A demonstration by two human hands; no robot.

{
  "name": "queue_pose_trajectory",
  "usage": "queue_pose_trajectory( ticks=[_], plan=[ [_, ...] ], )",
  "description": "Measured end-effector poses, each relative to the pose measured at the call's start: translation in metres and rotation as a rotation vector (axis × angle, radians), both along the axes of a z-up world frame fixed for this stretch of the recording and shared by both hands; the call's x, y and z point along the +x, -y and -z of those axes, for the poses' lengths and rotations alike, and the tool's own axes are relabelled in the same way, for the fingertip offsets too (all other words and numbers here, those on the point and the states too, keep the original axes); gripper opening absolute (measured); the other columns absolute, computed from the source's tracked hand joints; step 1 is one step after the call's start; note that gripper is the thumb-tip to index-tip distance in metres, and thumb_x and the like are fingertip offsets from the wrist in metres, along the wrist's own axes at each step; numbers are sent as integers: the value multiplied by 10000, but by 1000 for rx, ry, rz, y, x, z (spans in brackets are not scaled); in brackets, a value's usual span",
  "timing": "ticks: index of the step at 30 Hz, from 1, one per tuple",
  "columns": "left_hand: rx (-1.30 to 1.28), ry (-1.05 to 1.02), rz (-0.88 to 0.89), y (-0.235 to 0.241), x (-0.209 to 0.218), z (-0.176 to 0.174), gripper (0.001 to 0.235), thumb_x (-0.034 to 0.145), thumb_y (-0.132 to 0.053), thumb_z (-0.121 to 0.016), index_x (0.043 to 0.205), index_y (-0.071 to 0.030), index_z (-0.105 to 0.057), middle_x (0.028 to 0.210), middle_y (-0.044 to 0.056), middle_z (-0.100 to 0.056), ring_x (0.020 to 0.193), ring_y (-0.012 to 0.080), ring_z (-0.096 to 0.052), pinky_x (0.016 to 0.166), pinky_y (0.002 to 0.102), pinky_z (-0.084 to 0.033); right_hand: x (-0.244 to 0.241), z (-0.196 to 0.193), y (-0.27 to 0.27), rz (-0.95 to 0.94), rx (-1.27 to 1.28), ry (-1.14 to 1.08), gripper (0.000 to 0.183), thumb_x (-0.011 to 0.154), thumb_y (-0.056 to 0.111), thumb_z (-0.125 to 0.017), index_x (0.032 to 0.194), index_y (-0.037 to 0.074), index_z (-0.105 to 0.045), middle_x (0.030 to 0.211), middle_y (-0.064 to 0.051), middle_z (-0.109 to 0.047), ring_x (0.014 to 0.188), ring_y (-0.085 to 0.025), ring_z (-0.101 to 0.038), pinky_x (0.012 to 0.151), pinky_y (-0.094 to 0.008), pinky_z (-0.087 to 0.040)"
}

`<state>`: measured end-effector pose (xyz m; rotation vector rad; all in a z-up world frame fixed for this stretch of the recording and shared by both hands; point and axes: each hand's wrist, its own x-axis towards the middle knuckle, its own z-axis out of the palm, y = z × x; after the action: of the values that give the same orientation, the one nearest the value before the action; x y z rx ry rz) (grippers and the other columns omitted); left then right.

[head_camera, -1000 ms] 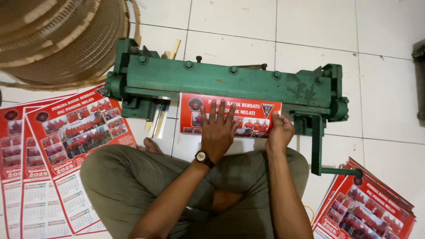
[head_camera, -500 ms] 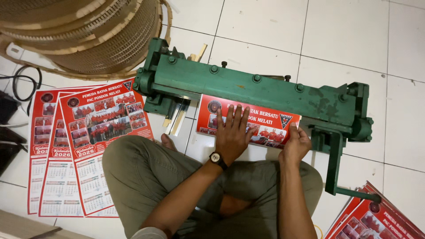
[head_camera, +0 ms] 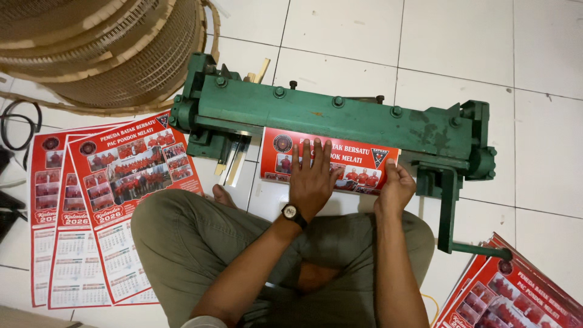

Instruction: The person sits on the floor and uses a green manual binding machine to bind red calendar sheets. They insert the sheets into the machine, operate the handle to secure the binding, and then remove the finished calendar. The person also adjusts the machine's components during the process.

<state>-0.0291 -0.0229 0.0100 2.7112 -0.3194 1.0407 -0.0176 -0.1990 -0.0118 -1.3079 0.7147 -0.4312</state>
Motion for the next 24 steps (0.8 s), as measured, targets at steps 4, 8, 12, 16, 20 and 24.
queue_pose_trajectory(
  ticks=[4, 8, 12, 16, 20, 24],
  plan=[
    [-3, -14, 12, -1, 2, 8, 611, 1044, -472, -509, 1418, 4, -590, 1305, 247, -644, 1268, 463, -587, 1174, 657, -360, -3, 6, 17, -55, -41, -24, 163, 964, 182, -746, 1015, 31, -709, 828, -75, -720, 717, -151, -719, 630, -265, -589],
    [4, -53, 12, -2, 1, 9, 603, 1037, -462, -527, 1420, 0, -589, 1300, 234, -653, 1270, 454, -587, 1189, 653, -333, -27, 13, 59, 39, -391, 18, 158, 1002, 191, -755, 1136, 127, -698, 946, -49, -689, 835, -123, -637, 722, -246, -470],
    [7, -64, 18, -1, 3, 19, 615, 1028, -455, -539, 1433, 5, -575, 1297, 242, -655, 1282, 467, -573, 1193, 662, -322, -68, -12, 94, 291, -654, 126, 193, 1063, 35, -687, 1220, 93, -593, 984, -17, -610, 906, -107, -540, 820, -241, -402],
    [4, -62, 42, -2, 4, 21, 608, 1037, -439, -536, 1445, 11, -559, 1325, 252, -632, 1287, 486, -560, 1188, 665, -330, -40, 16, 77, 118, -734, 159, 243, 1022, 26, -742, 1242, 94, -664, 955, -100, -676, 891, -193, -668, 819, -296, -520],
    [13, -90, 38, -3, 2, 19, 589, 1042, -427, -539, 1441, 5, -566, 1325, 241, -640, 1295, 469, -562, 1192, 647, -330, -11, -3, 24, -12, -438, 143, 351, 971, 15, -732, 1310, 55, -651, 929, -138, -683, 805, -173, -659, 747, -346, -593],
    [4, -109, 27, -2, 2, 21, 595, 1034, -424, -552, 1448, 3, -562, 1314, 243, -651, 1302, 470, -560, 1200, 649, -314, 2, -18, -6, 70, -469, 20, 311, 912, 79, -809, 1215, 110, -748, 843, -48, -668, 742, -80, -547, 695, -229, -501]
  ],
)
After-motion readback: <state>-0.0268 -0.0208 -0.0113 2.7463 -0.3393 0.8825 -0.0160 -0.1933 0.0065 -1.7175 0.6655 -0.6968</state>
